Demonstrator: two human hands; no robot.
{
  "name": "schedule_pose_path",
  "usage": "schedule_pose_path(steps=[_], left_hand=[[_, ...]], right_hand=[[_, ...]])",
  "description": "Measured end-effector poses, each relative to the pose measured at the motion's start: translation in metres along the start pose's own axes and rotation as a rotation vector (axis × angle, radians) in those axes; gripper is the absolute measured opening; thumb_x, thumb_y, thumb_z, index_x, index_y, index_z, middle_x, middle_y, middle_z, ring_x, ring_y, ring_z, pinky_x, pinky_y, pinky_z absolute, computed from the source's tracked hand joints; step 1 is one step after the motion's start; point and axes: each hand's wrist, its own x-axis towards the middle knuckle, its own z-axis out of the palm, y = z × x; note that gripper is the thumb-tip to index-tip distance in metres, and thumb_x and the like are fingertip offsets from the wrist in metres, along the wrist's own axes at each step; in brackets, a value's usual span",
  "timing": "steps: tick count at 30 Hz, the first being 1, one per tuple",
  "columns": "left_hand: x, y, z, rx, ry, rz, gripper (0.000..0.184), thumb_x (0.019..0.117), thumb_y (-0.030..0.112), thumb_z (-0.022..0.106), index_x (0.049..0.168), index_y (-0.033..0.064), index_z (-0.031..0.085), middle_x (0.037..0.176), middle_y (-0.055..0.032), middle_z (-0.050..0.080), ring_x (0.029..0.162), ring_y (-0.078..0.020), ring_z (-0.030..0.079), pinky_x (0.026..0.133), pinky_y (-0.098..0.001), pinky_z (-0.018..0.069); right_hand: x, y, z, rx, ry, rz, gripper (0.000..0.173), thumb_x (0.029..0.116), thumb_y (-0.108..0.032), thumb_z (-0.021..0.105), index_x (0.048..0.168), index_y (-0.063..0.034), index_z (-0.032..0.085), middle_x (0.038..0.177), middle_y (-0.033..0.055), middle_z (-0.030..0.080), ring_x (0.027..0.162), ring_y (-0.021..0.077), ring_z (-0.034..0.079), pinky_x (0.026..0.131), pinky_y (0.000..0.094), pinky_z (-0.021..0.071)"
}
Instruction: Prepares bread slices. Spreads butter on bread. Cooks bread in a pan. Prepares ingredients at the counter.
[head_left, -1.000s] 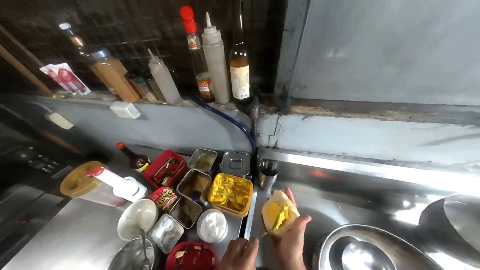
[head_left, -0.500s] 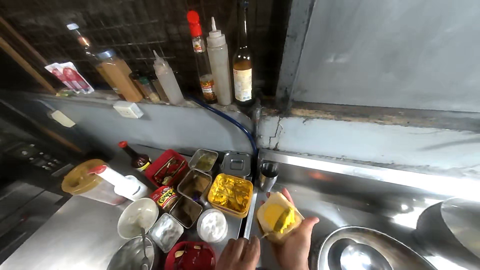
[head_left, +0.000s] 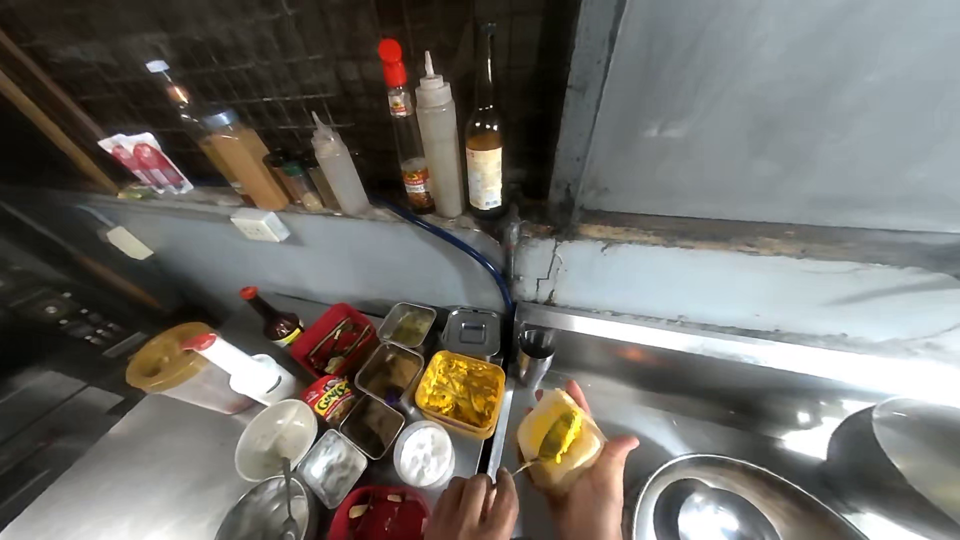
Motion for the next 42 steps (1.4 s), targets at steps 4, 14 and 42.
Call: schedule_pose_path(steps=[4,14,42], left_hand=[[-0.005,0.004,-0.003,0.008,0.029,0.028,0.029,0.0889,0.005,0.064,0.113,0.0110,0.078,0.092,-0.0084,0.070,0.080,-0.0222,0.068,0.068,-0.0333,0.0582],[-0.001,-0.007,-0.019,-0.110,0.044,0.031,0.024,0.0933,0.006,0.063,0.112,0.0108,0.078,0.096,-0.0096,0.072,0.088,-0.0233,0.069,0.076,-0.0366,0.0595],[-0.012,-0.024,-0.014,-0.253,-0.047,0.112,0.025,0.0953,0.004,0.059,0.111,0.0129,0.077,0.099,-0.0051,0.073,0.094,-0.0189,0.068,0.082,-0.0330,0.0579]], right_hand=[[-0.001,0.000,-0.002,-0.059,0.033,0.000,0.116,0.0763,-0.097,0.039,0.161,-0.0176,0.031,0.139,0.0159,0.061,0.117,0.0291,0.066,0.092,0.0487,0.0599],[0.001,-0.012,-0.011,0.077,-0.047,0.053,0.110,0.0810,-0.093,0.037,0.159,-0.0156,0.034,0.138,0.0188,0.062,0.118,0.0327,0.066,0.092,0.0499,0.0595],[0.003,-0.035,-0.007,0.151,-0.082,0.105,0.110,0.0764,-0.091,0.052,0.156,-0.0168,0.041,0.136,0.0224,0.062,0.118,0.0368,0.066,0.091,0.0549,0.0594]])
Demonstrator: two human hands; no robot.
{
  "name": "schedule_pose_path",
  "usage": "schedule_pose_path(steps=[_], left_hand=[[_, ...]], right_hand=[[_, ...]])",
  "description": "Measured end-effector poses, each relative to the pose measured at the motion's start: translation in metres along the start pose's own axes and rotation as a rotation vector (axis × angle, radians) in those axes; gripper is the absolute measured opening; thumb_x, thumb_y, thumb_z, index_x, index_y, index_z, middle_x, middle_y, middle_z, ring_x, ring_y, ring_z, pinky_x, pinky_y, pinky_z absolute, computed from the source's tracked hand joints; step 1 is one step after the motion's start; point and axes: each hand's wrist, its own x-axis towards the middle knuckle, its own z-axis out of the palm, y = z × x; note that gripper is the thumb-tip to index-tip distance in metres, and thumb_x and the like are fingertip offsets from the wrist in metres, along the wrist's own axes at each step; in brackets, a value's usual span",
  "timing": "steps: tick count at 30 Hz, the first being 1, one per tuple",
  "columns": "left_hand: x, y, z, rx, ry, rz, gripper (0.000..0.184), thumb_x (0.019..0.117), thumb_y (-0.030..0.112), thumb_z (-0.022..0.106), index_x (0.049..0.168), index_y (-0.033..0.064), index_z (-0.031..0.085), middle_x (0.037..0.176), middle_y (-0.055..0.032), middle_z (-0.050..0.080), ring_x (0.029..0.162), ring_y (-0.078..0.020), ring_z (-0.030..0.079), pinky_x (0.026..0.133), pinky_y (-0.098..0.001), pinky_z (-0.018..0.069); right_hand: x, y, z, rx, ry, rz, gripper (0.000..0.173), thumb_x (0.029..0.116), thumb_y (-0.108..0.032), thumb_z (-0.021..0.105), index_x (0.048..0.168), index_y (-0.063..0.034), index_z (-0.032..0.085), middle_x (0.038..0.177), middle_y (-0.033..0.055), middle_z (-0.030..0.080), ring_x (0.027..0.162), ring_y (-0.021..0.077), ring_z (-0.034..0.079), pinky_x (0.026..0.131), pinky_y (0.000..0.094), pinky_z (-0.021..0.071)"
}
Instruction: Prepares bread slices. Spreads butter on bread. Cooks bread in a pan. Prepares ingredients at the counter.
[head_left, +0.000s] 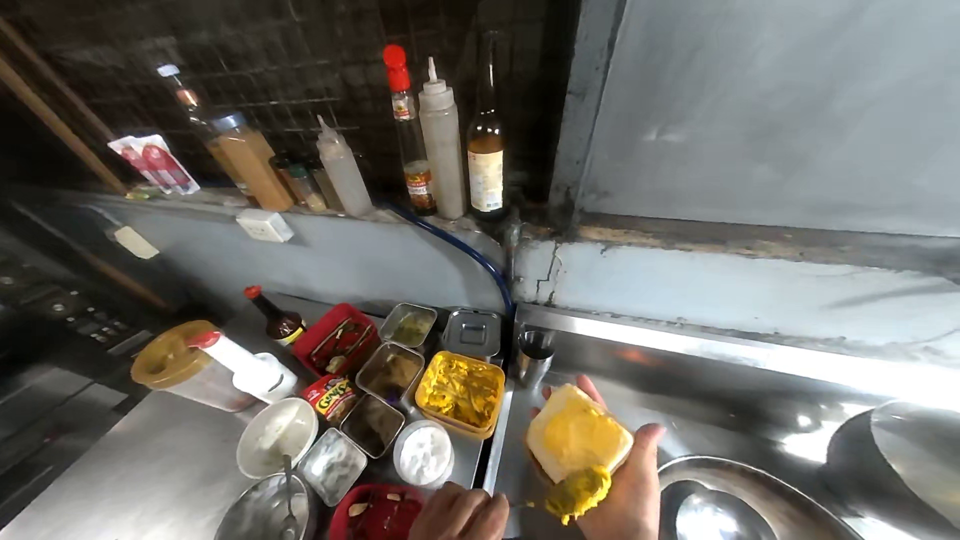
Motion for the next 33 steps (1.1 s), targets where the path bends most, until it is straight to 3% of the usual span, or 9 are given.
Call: schedule_pose_path(steps=[5,10,14,18,22,25,33], left_hand=[[0.009,-0.013,0.002,0.045,0.109,-0.052,0.028,0.0950,0.004,0.057,0.111,0.0134,0.078,0.101,-0.0048,0.074,0.096,-0.0170,0.068,0.084,-0.0316,0.0581],[-0.002,-0.002,0.009,0.127,0.048,-0.007,0.025,0.0932,0.006,0.061,0.111,0.0109,0.078,0.098,-0.0070,0.074,0.089,-0.0213,0.069,0.078,-0.0349,0.0585],[-0.005,0.002,0.003,-0.049,0.016,-0.045,0.025,0.0941,0.001,0.060,0.109,0.0084,0.078,0.101,-0.0077,0.076,0.095,-0.0198,0.070,0.086,-0.0324,0.0584],[0.009,-0.007,-0.001,-0.190,0.052,-0.111,0.025,0.0977,0.001,0.056,0.110,0.0057,0.077,0.105,-0.0079,0.075,0.102,-0.0159,0.070,0.092,-0.0316,0.0576],[0.014,-0.025,0.011,0.085,0.124,-0.053,0.029,0.0913,0.003,0.057,0.111,0.0105,0.077,0.102,-0.0062,0.075,0.092,-0.0199,0.070,0.080,-0.0337,0.0591],[0.007,-0.015,0.015,0.159,0.076,-0.056,0.025,0.0929,0.006,0.059,0.110,0.0118,0.077,0.101,-0.0069,0.074,0.088,-0.0217,0.069,0.074,-0.0341,0.0584],[-0.003,0.009,0.008,-0.003,0.060,-0.104,0.026,0.0910,0.000,0.061,0.109,0.0061,0.078,0.101,-0.0111,0.075,0.091,-0.0232,0.070,0.080,-0.0336,0.0595]], right_hand=[[-0.002,0.002,0.003,0.082,-0.036,0.010,0.103,0.0769,-0.090,0.053,0.155,-0.0228,0.043,0.137,0.0215,0.062,0.116,0.0388,0.066,0.090,0.0593,0.0582],[-0.005,0.005,0.018,0.014,0.118,-0.142,0.105,0.0760,-0.089,0.055,0.155,-0.0213,0.042,0.132,0.0160,0.065,0.111,0.0308,0.069,0.087,0.0514,0.0611],[-0.006,0.003,0.017,-0.044,0.136,-0.224,0.102,0.0805,-0.089,0.048,0.156,-0.0200,0.041,0.134,0.0143,0.065,0.113,0.0285,0.069,0.084,0.0466,0.0625],[-0.006,0.003,0.014,0.009,0.084,-0.194,0.100,0.0808,-0.089,0.048,0.155,-0.0220,0.045,0.136,0.0154,0.063,0.117,0.0315,0.067,0.089,0.0519,0.0603],[-0.012,0.003,0.023,0.026,0.007,-0.222,0.099,0.0800,-0.088,0.050,0.154,-0.0229,0.046,0.139,0.0141,0.062,0.118,0.0300,0.066,0.088,0.0502,0.0604],[-0.013,0.009,0.028,-0.006,0.024,-0.280,0.098,0.0794,-0.087,0.052,0.154,-0.0244,0.045,0.136,0.0123,0.063,0.114,0.0287,0.067,0.087,0.0478,0.0605],[-0.008,0.010,0.025,-0.088,0.051,-0.395,0.098,0.0817,-0.087,0.050,0.156,-0.0231,0.042,0.140,0.0102,0.061,0.120,0.0260,0.064,0.092,0.0442,0.0586]])
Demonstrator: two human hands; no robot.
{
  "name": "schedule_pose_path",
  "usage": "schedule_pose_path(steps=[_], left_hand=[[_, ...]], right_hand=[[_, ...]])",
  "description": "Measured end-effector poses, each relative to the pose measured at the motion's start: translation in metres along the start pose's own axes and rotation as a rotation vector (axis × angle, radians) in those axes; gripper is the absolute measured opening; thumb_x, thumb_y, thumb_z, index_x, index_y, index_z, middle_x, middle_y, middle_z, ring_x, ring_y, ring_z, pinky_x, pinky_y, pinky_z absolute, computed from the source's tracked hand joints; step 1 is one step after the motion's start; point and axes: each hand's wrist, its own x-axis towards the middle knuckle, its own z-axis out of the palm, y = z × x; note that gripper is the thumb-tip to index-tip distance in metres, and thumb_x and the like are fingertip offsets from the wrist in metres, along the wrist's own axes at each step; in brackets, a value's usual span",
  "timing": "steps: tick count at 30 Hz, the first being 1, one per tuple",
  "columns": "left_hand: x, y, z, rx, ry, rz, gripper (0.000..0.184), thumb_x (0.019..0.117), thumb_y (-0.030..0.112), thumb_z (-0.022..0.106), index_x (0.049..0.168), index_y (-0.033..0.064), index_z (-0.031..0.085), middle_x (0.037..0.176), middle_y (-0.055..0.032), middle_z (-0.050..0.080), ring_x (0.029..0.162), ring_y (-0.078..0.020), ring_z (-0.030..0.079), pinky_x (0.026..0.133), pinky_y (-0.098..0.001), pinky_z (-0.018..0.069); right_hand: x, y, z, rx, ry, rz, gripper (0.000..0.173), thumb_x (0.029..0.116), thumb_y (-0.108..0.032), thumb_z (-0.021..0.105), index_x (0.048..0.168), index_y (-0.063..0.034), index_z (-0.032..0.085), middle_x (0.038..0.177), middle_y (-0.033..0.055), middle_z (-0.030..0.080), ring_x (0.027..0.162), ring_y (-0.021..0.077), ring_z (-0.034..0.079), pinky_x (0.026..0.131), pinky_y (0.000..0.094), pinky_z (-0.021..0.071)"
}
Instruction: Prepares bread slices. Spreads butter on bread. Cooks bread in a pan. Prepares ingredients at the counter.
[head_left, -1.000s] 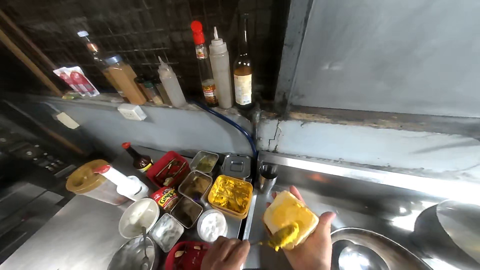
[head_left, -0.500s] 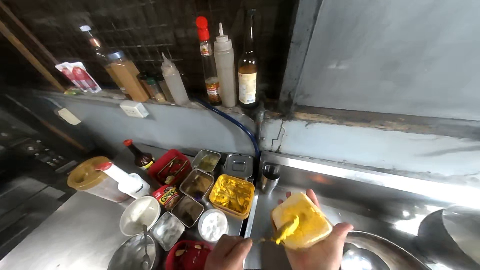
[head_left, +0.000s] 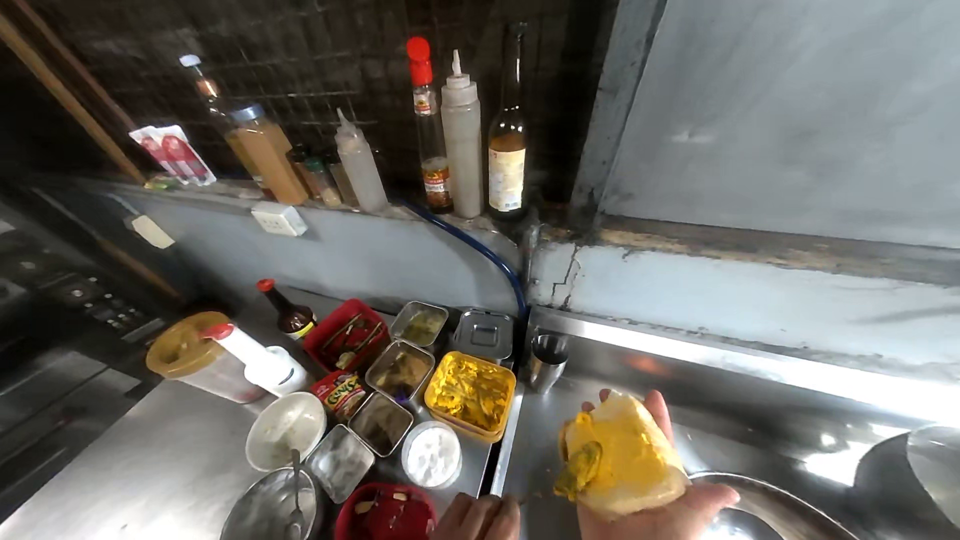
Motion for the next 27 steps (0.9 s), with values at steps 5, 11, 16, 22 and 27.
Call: schedule_pose_path(steps=[5,11,16,22,27], left_hand=[[0.012,0.004,-0.012,-0.118,0.031,0.004,0.025,0.0956,0.001,0.057,0.111,0.0043,0.077,0.102,-0.0105,0.075,0.097,-0.0198,0.069,0.087,-0.0316,0.0576],[0.034,0.000,-0.005,-0.081,0.067,-0.108,0.027,0.0913,-0.002,0.058,0.110,0.0050,0.077,0.103,-0.0087,0.075,0.099,-0.0183,0.071,0.088,-0.0320,0.0597],[0.025,0.027,0.003,-0.156,0.037,-0.107,0.026,0.0906,-0.004,0.059,0.110,-0.0004,0.077,0.104,-0.0142,0.075,0.098,-0.0224,0.072,0.088,-0.0337,0.0596],[0.037,0.027,-0.005,-0.210,0.059,-0.112,0.025,0.0950,-0.002,0.057,0.110,0.0015,0.076,0.104,-0.0113,0.075,0.100,-0.0184,0.070,0.090,-0.0322,0.0587],[0.042,0.014,0.006,-0.045,0.097,-0.041,0.028,0.0891,-0.002,0.059,0.109,0.0049,0.078,0.103,-0.0087,0.075,0.094,-0.0203,0.071,0.082,-0.0323,0.0597]], right_hand=[[0.006,-0.006,-0.001,0.114,-0.057,0.042,0.095,0.0816,-0.084,0.054,0.153,-0.0220,0.047,0.138,0.0124,0.063,0.123,0.0293,0.063,0.098,0.0482,0.0562],[0.000,-0.007,0.001,0.245,-0.207,0.041,0.085,0.0860,-0.078,0.054,0.151,-0.0238,0.051,0.145,0.0118,0.058,0.128,0.0297,0.060,0.100,0.0495,0.0548],[-0.003,0.006,-0.002,0.176,-0.171,-0.004,0.087,0.0837,-0.079,0.057,0.153,-0.0263,0.050,0.148,0.0086,0.057,0.134,0.0277,0.056,0.106,0.0465,0.0516],[-0.002,0.009,-0.008,0.172,-0.207,0.020,0.088,0.0850,-0.080,0.054,0.153,-0.0242,0.048,0.147,0.0110,0.058,0.133,0.0283,0.057,0.105,0.0463,0.0519],[-0.003,0.012,-0.007,0.218,-0.214,0.038,0.088,0.0844,-0.079,0.056,0.154,-0.0263,0.046,0.148,0.0110,0.057,0.132,0.0297,0.057,0.105,0.0487,0.0514]])
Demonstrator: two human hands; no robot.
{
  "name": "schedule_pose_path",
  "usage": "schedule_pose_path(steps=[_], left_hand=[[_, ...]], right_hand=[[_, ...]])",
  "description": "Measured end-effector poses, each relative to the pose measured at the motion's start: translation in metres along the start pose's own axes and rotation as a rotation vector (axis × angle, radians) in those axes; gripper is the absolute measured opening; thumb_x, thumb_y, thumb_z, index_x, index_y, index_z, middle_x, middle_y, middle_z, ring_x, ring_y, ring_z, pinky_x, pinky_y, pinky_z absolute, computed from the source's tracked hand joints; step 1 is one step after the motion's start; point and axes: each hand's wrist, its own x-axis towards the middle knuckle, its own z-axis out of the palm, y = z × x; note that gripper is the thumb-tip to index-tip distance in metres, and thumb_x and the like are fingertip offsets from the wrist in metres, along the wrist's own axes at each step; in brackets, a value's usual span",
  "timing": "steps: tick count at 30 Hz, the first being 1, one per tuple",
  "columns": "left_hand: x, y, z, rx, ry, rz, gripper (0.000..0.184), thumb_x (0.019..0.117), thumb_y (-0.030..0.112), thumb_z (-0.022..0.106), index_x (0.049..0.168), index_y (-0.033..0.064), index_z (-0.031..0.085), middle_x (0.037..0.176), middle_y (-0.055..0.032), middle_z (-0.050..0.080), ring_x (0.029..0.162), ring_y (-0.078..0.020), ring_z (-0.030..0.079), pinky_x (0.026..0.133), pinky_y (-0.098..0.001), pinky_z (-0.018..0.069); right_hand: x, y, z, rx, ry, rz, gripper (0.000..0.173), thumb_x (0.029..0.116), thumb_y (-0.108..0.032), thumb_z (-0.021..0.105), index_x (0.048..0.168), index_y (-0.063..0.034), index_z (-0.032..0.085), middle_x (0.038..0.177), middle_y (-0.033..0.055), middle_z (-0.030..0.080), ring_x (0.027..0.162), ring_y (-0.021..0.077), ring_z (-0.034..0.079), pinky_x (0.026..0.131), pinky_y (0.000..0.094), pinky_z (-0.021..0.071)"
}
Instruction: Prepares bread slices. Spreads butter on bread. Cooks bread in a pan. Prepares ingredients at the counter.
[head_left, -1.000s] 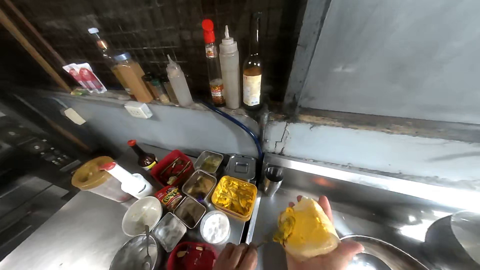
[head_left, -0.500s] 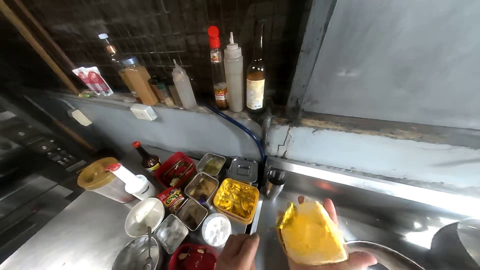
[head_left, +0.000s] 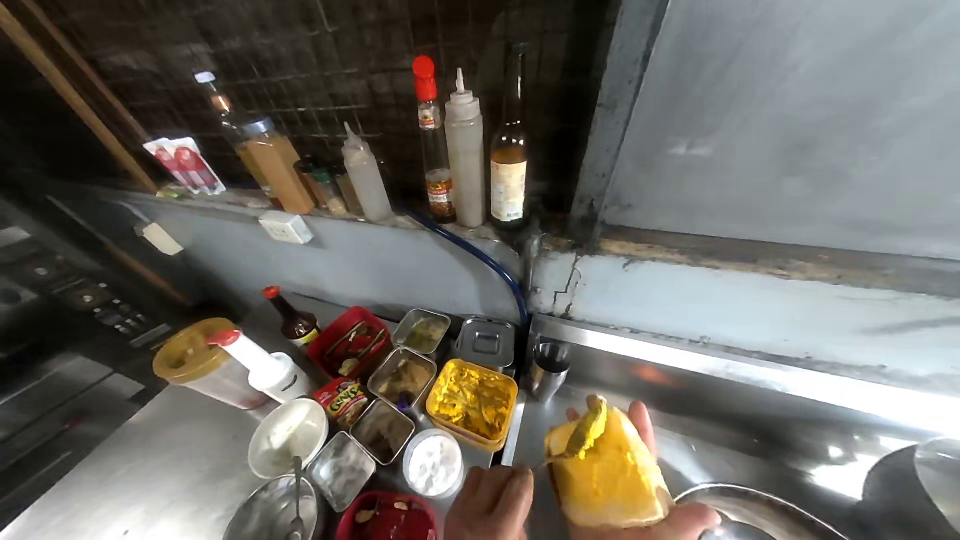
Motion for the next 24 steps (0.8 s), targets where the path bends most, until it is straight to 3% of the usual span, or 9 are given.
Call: schedule_pose_path(steps=[5,10,15,17,21,24], left_hand=[[-0.007,0.011,-0.002,-0.060,-0.030,0.033,0.026,0.0923,-0.002,0.059,0.110,0.0039,0.078,0.103,-0.0100,0.076,0.094,-0.0198,0.071,0.083,-0.0305,0.0590],[-0.007,0.015,-0.013,-0.158,-0.064,-0.018,0.025,0.0950,-0.001,0.057,0.111,0.0023,0.077,0.103,-0.0116,0.075,0.097,-0.0190,0.070,0.087,-0.0313,0.0586],[-0.001,-0.011,-0.004,0.017,-0.003,-0.007,0.029,0.0897,-0.001,0.057,0.109,0.0066,0.078,0.101,-0.0070,0.075,0.094,-0.0182,0.070,0.082,-0.0312,0.0600],[-0.007,-0.007,-0.003,0.016,-0.041,0.032,0.027,0.0911,0.000,0.059,0.111,0.0062,0.078,0.103,-0.0091,0.075,0.094,-0.0209,0.071,0.083,-0.0334,0.0596],[-0.021,0.006,-0.005,0.029,-0.087,0.108,0.022,0.0928,0.003,0.063,0.109,0.0065,0.078,0.098,-0.0100,0.075,0.087,-0.0216,0.069,0.078,-0.0318,0.0580],[-0.029,0.005,-0.011,-0.040,-0.133,0.110,0.023,0.0942,0.003,0.060,0.109,0.0055,0.078,0.098,-0.0111,0.075,0.088,-0.0226,0.069,0.080,-0.0332,0.0578]], right_hand=[[0.001,-0.001,-0.001,-0.099,0.075,0.019,0.094,0.0820,-0.082,0.056,0.154,-0.0230,0.045,0.146,0.0097,0.058,0.131,0.0266,0.058,0.103,0.0450,0.0532],[0.000,-0.002,-0.007,-0.143,0.117,0.055,0.099,0.0837,-0.086,0.048,0.157,-0.0197,0.041,0.145,0.0124,0.059,0.129,0.0281,0.060,0.101,0.0475,0.0545],[0.002,-0.007,0.001,0.022,0.102,0.122,0.094,0.0822,-0.081,0.057,0.155,-0.0235,0.045,0.141,0.0144,0.061,0.125,0.0306,0.062,0.098,0.0508,0.0560],[0.004,-0.006,0.004,-0.014,0.140,0.143,0.097,0.0808,-0.083,0.057,0.156,-0.0234,0.043,0.142,0.0142,0.060,0.124,0.0304,0.063,0.096,0.0497,0.0575],[0.005,-0.005,-0.004,-0.172,0.204,0.138,0.100,0.0848,-0.088,0.042,0.158,-0.0194,0.038,0.145,0.0123,0.059,0.127,0.0282,0.061,0.098,0.0474,0.0570],[0.006,-0.008,-0.014,-0.084,0.180,0.158,0.098,0.0846,-0.084,0.049,0.157,-0.0187,0.040,0.145,0.0139,0.058,0.129,0.0294,0.060,0.099,0.0470,0.0564]])
